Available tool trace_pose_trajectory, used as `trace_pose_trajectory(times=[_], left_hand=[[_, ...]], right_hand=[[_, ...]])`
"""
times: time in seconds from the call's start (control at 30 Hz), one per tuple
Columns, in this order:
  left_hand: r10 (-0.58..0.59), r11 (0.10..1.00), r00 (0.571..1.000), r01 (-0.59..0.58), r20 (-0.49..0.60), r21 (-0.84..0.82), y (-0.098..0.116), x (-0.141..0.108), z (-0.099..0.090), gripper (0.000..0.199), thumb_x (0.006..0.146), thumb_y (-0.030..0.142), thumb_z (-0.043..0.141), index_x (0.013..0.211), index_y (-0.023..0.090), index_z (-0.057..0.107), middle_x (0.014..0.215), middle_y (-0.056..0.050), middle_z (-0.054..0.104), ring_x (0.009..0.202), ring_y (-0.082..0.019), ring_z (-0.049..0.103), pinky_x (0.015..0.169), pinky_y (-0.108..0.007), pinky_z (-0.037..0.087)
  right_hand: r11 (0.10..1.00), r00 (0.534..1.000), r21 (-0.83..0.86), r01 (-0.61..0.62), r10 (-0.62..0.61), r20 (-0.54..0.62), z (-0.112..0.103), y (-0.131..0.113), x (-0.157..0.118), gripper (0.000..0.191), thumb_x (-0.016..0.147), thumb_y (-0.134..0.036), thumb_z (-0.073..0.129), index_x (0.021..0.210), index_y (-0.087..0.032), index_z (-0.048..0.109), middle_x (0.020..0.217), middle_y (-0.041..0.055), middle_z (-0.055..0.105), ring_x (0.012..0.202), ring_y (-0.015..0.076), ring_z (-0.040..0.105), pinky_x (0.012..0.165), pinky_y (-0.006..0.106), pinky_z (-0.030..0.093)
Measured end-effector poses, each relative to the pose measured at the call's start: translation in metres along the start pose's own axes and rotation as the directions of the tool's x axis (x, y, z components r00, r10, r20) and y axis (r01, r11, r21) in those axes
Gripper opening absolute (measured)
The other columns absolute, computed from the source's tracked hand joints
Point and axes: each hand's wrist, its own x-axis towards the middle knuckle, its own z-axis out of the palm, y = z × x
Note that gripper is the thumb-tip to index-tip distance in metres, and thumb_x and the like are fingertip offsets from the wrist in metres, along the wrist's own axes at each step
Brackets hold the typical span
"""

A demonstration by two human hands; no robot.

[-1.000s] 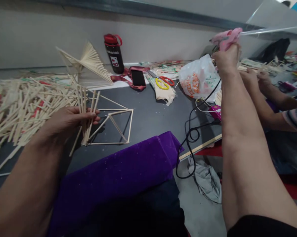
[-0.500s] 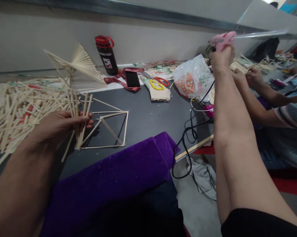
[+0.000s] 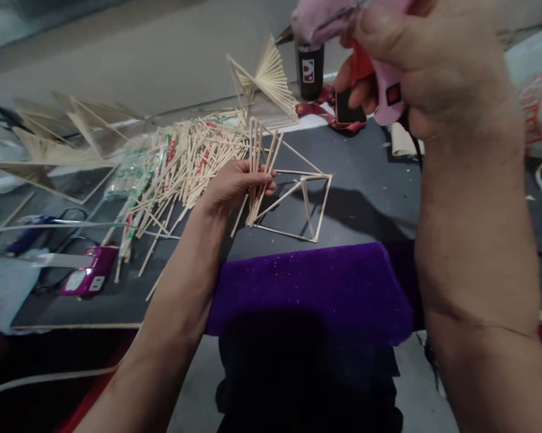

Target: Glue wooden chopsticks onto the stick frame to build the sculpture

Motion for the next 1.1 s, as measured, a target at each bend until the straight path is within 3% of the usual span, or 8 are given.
trace_pose_trajectory(times=[0.1, 0.23, 0.33, 0.57, 0.9, 1.1], left_hand=[[0.003, 1.0, 1.0, -0.003, 0.008, 0.019, -0.001, 0.0, -0.001, 0.013, 0.072, 0.014, 0.075, 0.082, 0.01, 0.069, 0.066, -0.002, 0.07, 0.061, -0.01, 0.069, 0.065, -0.023, 0.058], [-0.004, 0.999, 1.0, 0.004, -0.003, 0.042, 0.001, -0.001, 0.002, 0.011, 0.074, 0.014, 0.072, 0.083, 0.01, 0.068, 0.067, -0.002, 0.071, 0.061, -0.01, 0.07, 0.064, -0.022, 0.057], [-0.008, 0.998, 1.0, 0.009, -0.019, 0.062, 0.005, -0.004, 0.006, 0.009, 0.075, 0.013, 0.071, 0.083, 0.01, 0.068, 0.067, -0.002, 0.07, 0.061, -0.009, 0.069, 0.066, -0.022, 0.057], [-0.009, 0.994, 0.999, 0.014, -0.049, 0.109, 0.006, -0.004, 0.007, 0.011, 0.074, 0.013, 0.07, 0.085, 0.01, 0.069, 0.068, -0.002, 0.069, 0.065, -0.012, 0.071, 0.071, -0.027, 0.059], [-0.008, 0.997, 1.0, 0.01, -0.023, 0.078, 0.005, -0.003, 0.005, 0.011, 0.073, 0.013, 0.072, 0.083, 0.01, 0.068, 0.067, -0.002, 0.069, 0.061, -0.01, 0.068, 0.067, -0.023, 0.058], [-0.004, 0.997, 1.0, 0.005, -0.025, 0.075, 0.006, -0.004, 0.007, 0.01, 0.073, 0.013, 0.071, 0.081, 0.011, 0.066, 0.066, -0.002, 0.068, 0.061, -0.01, 0.068, 0.066, -0.023, 0.058]], right_hand=[[0.981, 0.976, -0.1, 0.163, -0.145, 0.165, 0.021, 0.006, -0.002, 0.017, 0.09, -0.022, 0.062, 0.086, -0.011, 0.074, 0.065, 0.0, 0.065, 0.054, 0.0073, 0.062, 0.047, 0.014, 0.05], [0.943, 0.965, -0.256, 0.212, -0.159, 0.21, 0.017, 0.02, 0.004, 0.023, 0.092, -0.028, 0.062, 0.08, -0.013, 0.075, 0.061, -0.001, 0.063, 0.047, 0.0051, 0.055, 0.036, 0.008, 0.038], [0.934, 0.956, -0.255, 0.251, -0.198, 0.218, 0.012, 0.025, 0.008, 0.019, 0.092, -0.028, 0.061, 0.084, -0.016, 0.075, 0.066, -0.0024, 0.065, 0.047, 0.0053, 0.056, 0.036, 0.008, 0.038], [0.957, 0.982, -0.283, 0.068, -0.015, 0.186, 0.023, 0.022, 0.009, 0.014, 0.082, -0.023, 0.064, 0.081, -0.014, 0.075, 0.069, 0.004, 0.067, 0.048, 0.0096, 0.056, 0.031, 0.013, 0.035], [0.947, 0.983, -0.32, 0.028, 0.033, 0.181, 0.036, 0.012, 0.0, 0.018, 0.084, -0.018, 0.061, 0.067, -0.015, 0.065, 0.061, 0.004, 0.059, 0.046, 0.0083, 0.049, 0.033, 0.018, 0.03], [0.93, 0.988, -0.366, -0.034, 0.086, 0.128, 0.037, 0.011, 0.001, 0.023, 0.083, -0.026, 0.069, 0.063, -0.015, 0.065, 0.057, 0.0022, 0.057, 0.041, 0.0064, 0.045, 0.031, 0.017, 0.027]])
